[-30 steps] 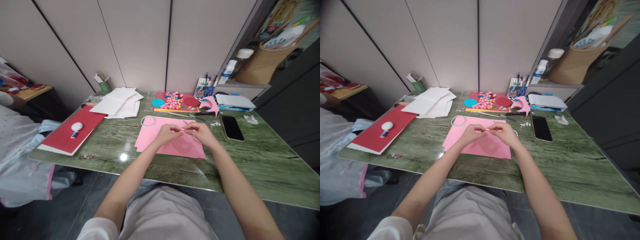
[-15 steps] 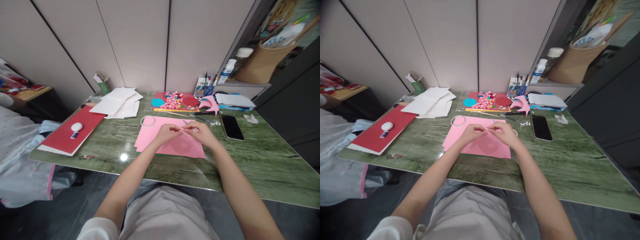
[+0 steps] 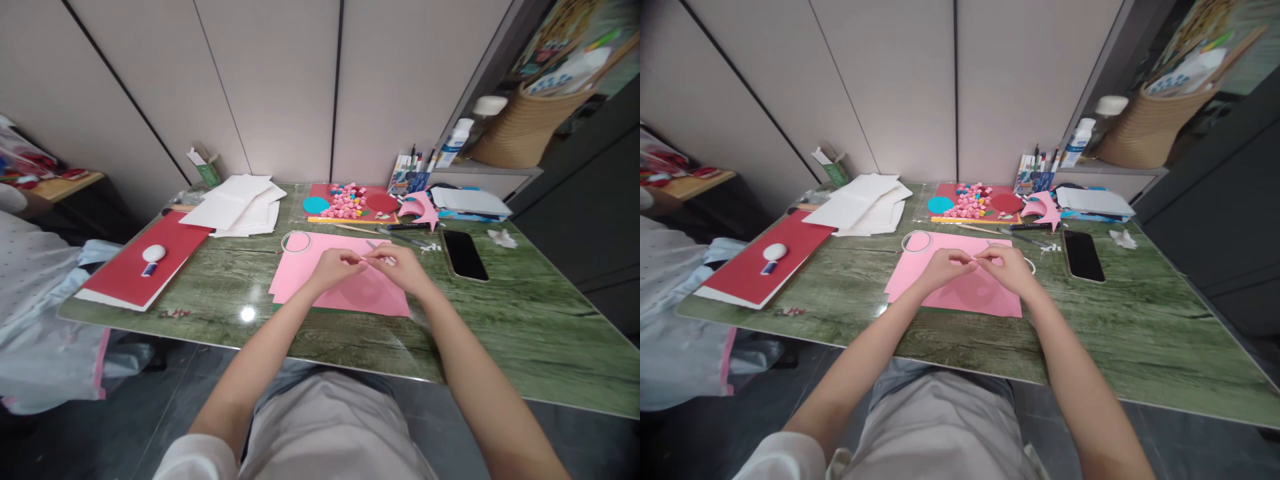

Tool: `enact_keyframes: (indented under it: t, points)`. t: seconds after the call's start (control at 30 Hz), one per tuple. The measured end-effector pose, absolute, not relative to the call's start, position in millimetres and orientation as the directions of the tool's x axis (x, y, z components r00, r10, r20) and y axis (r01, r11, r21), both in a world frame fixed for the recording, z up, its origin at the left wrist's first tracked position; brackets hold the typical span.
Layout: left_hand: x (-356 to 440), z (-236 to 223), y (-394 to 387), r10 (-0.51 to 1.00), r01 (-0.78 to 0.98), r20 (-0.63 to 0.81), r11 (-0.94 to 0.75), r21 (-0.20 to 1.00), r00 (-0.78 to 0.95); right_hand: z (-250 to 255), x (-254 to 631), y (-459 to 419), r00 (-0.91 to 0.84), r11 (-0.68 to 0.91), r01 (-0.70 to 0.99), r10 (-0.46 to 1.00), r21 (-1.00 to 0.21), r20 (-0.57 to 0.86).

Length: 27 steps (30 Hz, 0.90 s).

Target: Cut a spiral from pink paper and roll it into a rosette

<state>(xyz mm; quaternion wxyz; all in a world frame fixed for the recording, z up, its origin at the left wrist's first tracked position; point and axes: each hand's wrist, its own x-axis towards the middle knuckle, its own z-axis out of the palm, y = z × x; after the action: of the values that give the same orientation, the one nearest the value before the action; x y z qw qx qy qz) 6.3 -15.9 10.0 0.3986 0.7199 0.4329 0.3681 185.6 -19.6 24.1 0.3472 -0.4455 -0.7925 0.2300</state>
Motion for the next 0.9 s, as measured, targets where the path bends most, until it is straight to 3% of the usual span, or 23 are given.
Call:
enact_keyframes:
  t: [0.9]
  points:
    - [7.4,7.3,-13.7,0.923,0.312,0.153,-0.27,0.911,0.352,21.2,184.0,-17.4,-0.463,0.607,0.597,0.794,-0.525,0.393]
